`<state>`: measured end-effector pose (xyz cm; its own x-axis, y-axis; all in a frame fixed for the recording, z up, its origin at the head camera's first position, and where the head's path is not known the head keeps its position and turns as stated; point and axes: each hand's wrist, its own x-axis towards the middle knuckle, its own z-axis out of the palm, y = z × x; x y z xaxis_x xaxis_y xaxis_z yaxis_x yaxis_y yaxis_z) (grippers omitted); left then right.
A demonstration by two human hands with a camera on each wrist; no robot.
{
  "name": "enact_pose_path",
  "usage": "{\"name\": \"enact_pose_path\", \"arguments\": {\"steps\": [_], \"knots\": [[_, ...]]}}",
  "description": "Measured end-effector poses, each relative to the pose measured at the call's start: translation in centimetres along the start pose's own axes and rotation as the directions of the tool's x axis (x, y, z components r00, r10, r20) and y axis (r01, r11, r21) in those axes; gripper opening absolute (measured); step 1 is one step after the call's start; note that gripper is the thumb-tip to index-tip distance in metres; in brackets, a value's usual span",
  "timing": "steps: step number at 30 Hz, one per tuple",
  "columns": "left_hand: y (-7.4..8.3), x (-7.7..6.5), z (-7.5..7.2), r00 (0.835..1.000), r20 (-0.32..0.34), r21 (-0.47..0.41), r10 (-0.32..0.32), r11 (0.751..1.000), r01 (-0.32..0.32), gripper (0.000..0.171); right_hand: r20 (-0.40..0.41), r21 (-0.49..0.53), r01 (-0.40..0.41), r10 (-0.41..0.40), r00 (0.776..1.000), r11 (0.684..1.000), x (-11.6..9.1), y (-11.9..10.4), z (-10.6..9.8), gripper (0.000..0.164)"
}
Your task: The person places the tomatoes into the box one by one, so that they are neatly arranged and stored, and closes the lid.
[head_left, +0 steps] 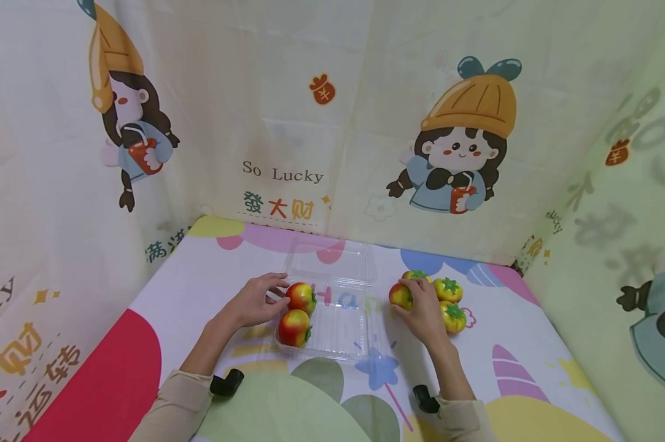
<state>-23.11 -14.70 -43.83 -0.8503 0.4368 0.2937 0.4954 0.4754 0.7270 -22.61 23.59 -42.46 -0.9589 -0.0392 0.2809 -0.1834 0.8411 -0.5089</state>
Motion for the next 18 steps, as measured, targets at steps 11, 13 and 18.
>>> {"name": "enact_pose_path", "arguments": {"steps": [11,13,18], "knots": [[0.1,-0.1,0.0,1.000,0.000,0.004,-0.016,1.000,0.016,0.036,-0.006,0.062,-0.024,0.025,1.000,0.998,-0.4,-0.8,-0.4,0.059],[0.1,-0.1,0.0,1.000,-0.002,0.005,-0.016,1.000,0.016,0.036,-0.011,0.069,-0.021,0.022,1.000,0.997,-0.5,-1.0,-0.4,0.059],[0.1,-0.1,0.0,1.000,-0.001,0.010,-0.015,1.000,0.015,0.036,-0.028,0.073,-0.001,0.003,1.000,0.997,-0.5,-1.4,-0.6,0.059]]}}
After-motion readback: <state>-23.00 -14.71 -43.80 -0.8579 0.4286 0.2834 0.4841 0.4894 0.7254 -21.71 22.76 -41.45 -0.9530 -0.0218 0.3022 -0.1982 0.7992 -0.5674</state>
